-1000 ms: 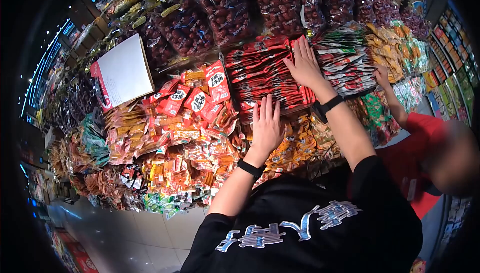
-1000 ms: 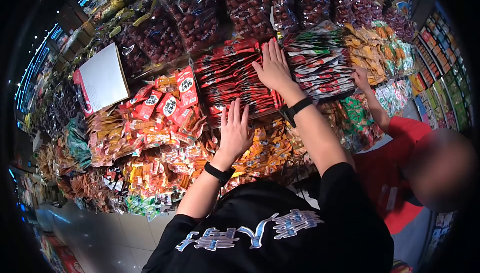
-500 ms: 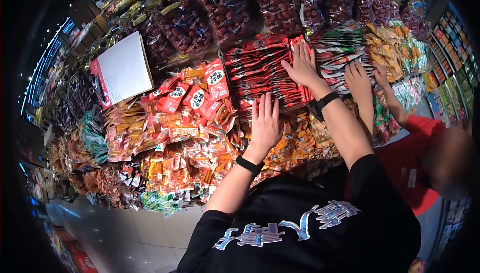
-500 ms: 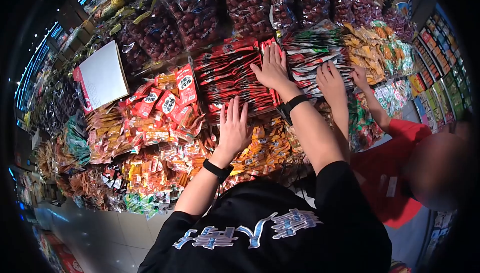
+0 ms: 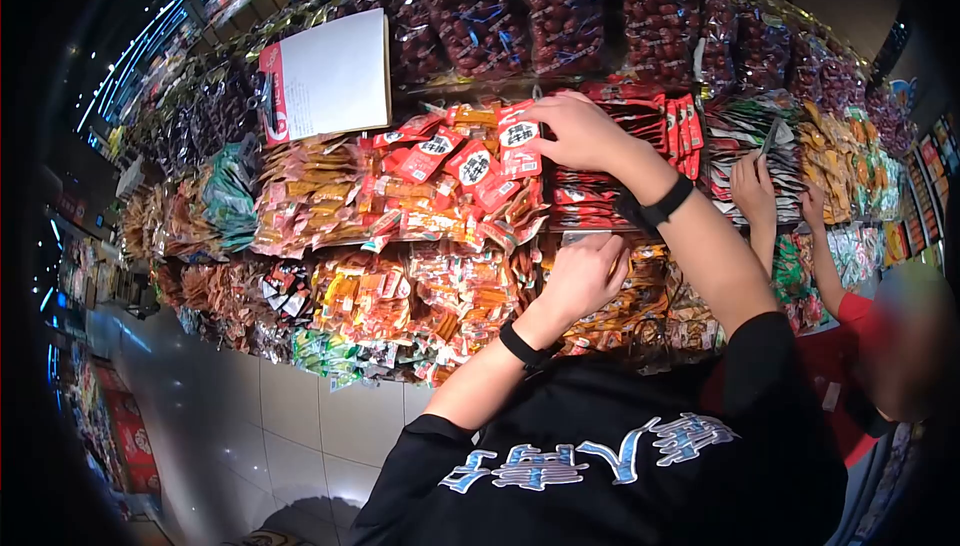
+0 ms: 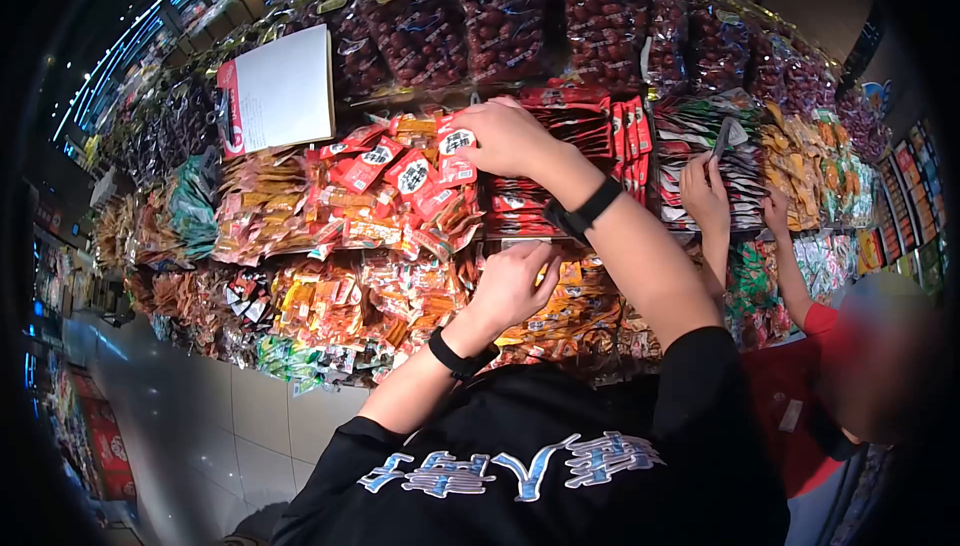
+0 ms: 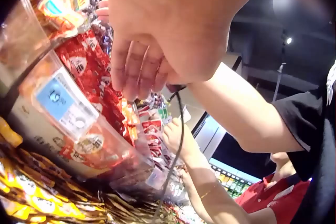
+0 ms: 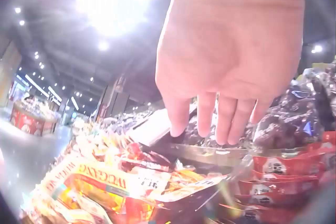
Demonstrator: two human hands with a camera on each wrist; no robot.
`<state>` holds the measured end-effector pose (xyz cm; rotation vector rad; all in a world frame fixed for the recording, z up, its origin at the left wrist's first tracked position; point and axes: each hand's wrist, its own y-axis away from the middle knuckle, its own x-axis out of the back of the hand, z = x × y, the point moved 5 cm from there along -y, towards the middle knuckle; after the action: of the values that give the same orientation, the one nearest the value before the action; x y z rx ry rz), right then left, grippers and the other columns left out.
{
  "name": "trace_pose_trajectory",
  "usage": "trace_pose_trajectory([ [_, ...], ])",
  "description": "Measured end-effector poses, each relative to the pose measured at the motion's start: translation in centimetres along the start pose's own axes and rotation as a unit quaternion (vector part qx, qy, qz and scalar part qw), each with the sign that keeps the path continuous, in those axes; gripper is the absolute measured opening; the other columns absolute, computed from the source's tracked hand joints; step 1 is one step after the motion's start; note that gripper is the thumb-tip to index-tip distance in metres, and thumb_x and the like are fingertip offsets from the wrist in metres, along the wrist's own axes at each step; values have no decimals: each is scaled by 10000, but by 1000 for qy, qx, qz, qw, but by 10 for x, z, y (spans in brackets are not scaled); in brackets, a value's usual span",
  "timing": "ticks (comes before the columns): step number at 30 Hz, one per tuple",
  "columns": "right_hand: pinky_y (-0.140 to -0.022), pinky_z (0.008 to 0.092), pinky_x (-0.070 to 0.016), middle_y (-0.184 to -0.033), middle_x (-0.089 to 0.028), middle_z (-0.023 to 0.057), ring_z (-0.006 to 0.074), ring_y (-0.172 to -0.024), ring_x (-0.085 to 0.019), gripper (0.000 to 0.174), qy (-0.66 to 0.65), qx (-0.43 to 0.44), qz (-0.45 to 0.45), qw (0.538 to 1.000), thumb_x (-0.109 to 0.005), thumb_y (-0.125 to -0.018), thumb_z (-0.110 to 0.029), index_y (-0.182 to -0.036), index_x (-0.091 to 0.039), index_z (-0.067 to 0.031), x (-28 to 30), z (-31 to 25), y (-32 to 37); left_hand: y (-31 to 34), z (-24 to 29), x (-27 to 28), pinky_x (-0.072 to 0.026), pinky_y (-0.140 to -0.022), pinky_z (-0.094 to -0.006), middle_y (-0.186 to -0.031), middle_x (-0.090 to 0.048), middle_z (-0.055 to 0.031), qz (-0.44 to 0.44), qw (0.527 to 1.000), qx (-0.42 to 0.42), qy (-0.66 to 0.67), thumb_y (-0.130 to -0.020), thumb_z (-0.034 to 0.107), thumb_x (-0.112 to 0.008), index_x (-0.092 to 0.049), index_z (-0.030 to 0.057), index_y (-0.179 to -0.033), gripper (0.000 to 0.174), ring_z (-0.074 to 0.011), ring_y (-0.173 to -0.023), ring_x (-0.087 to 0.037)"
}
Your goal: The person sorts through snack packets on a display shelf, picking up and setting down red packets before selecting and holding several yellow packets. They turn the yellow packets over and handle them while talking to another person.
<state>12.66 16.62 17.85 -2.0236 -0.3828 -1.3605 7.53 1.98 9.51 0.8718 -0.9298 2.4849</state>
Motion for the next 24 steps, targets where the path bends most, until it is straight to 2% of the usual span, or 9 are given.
trace_pose_trajectory([
  [2, -1134, 462, -285, -1255, -600, 172, 314, -1197, -541, 572, 120, 24, -62, 991, -697, -793, -334, -1262, -579, -26, -34, 5, -22, 6, 3, 31, -515, -604, -411, -724, -619, -127, 119, 992, -43, 28, -835, 53, -632, -616, 31, -836, 27, -323, -660, -625],
  [5, -1177, 480, -212, -1319, -540, 212, 327, -1266, -485, 827, 198, -20, -173, 965, -770, -726, -401, -1374, -465, 11, -55, 14, -47, 14, -17, 70, -497, -603, -398, -750, -614, -126, 223, 974, -22, -16, -826, 18, -631, -621, 26, -857, 33, -306, -675, -616],
  [9, -1180, 488, -203, -1273, -542, 231, 346, -1260, -478, 976, 210, -65, -223, 950, -843, -641, -408, -1405, -421, 30, -58, 16, -60, 20, -62, 109, -475, -765, -412, -901, -611, -142, 281, 948, 66, -134, -834, 48, -644, -597, 18, -966, 143, -317, -854, -581],
  [13, -1079, 448, -349, -1222, -564, 224, 371, -1212, -503, 721, 182, -80, -122, 973, -841, -626, -234, -1211, -533, 52, -50, 19, -62, 19, -104, 130, -422, -941, -466, -1118, -555, -207, 290, 919, 127, -236, -827, 107, -650, -545, -17, -1085, 304, -375, -1064, -522],
  [14, -993, 451, -425, -1127, -617, 228, 370, -1153, -562, 515, 152, -81, -90, 981, -782, -659, -172, -1078, -599, 66, -44, 16, -60, 18, -112, 135, -410, -966, -478, -1154, -541, -217, 292, 911, 143, -254, -824, 112, -653, -538, -23, -1099, 327, -385, -1100, -506],
  [18, -897, 405, -501, -1084, -653, 249, 375, -1054, -626, 578, -60, -105, -98, 988, -817, -625, -159, -1131, -608, 26, -32, 24, -67, 17, -142, 153, -349, -1063, -503, -1284, -496, -254, 286, 893, 180, -298, -812, 139, -664, -506, -51, -1214, 472, -421, -1221, -447],
  [21, -803, 349, -520, -997, -685, 131, 212, -937, -659, 524, -243, -159, -123, 949, -822, -654, -101, -1115, -608, 25, -33, 22, -74, 18, -159, 155, -348, -1065, -496, -1294, -513, -246, 258, 891, 177, -330, -837, 160, -659, -518, -44, -1234, 467, -409, -1227, -453],
  [23, -774, 333, -522, -991, -678, 89, 155, -917, -638, 497, -209, -94, -155, 961, -816, -670, -64, -1112, -602, 16, -38, 5, -81, 18, -168, 153, -341, -1072, -496, -1296, -523, -238, 245, 897, 171, -327, -855, 171, -642, -526, -41, -1232, 448, -400, -1235, -453],
  [24, -788, 345, -514, -993, -671, 116, 197, -915, -641, 513, -189, -63, -171, 965, -821, -657, -100, -1107, -599, 7, -45, -3, -83, 19, -169, 152, -329, -1085, -501, -1302, -523, -234, 239, 903, 170, -316, -864, 180, -626, -526, -43, -1231, 441, -398, -1246, -447],
])
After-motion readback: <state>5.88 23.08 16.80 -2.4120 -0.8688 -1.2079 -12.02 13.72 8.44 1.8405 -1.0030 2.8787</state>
